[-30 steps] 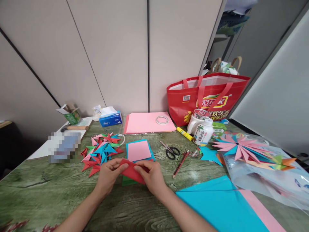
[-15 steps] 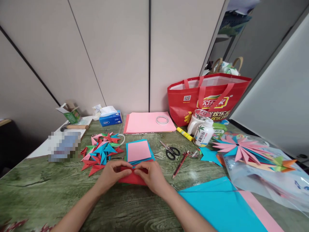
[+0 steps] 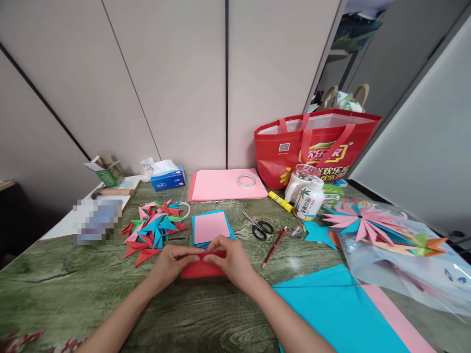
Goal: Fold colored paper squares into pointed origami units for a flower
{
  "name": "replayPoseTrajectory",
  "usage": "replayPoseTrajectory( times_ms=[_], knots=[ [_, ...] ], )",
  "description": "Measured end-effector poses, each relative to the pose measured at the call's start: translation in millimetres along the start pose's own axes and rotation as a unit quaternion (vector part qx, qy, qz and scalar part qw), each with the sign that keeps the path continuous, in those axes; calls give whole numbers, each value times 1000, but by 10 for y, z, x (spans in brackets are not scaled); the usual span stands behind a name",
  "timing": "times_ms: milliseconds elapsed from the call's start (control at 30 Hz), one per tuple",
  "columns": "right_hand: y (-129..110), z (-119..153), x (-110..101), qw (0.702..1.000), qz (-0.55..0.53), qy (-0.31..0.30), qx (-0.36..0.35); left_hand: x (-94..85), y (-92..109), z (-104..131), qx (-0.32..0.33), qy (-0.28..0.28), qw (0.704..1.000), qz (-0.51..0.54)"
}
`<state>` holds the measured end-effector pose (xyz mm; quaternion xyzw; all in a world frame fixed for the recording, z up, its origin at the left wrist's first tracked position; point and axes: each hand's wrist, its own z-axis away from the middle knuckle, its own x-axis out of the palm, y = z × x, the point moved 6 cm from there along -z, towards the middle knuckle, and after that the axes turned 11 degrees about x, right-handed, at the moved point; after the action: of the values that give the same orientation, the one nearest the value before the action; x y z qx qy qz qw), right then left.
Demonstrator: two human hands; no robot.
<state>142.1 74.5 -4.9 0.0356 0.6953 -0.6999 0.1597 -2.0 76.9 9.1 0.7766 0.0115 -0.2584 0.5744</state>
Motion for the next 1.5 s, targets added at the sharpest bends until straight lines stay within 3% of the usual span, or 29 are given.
replayPoseTrajectory(
  times_ms=[267,467,600,800,1033,1500],
  knots=[
    [12,-40,-101,997,-65,23,27,-63,-15,-2,-2,47,999,-20],
    [-5,3,-22,996,-58,-41,53,-98,4,11,17,78,996,-31],
    [10,0,-18,999,-15,-5,43,-104,35,26,36,95,994,-36],
    [33,-16,-2,997,-53,6,50,-120,66,39,37,119,992,-23],
    [143,-20,63,969,-211,-7,131,-139,31,29,30,130,991,-6],
    [226,-78,-66,939,-307,17,153,-283,1,18,8,205,979,-10]
  ],
)
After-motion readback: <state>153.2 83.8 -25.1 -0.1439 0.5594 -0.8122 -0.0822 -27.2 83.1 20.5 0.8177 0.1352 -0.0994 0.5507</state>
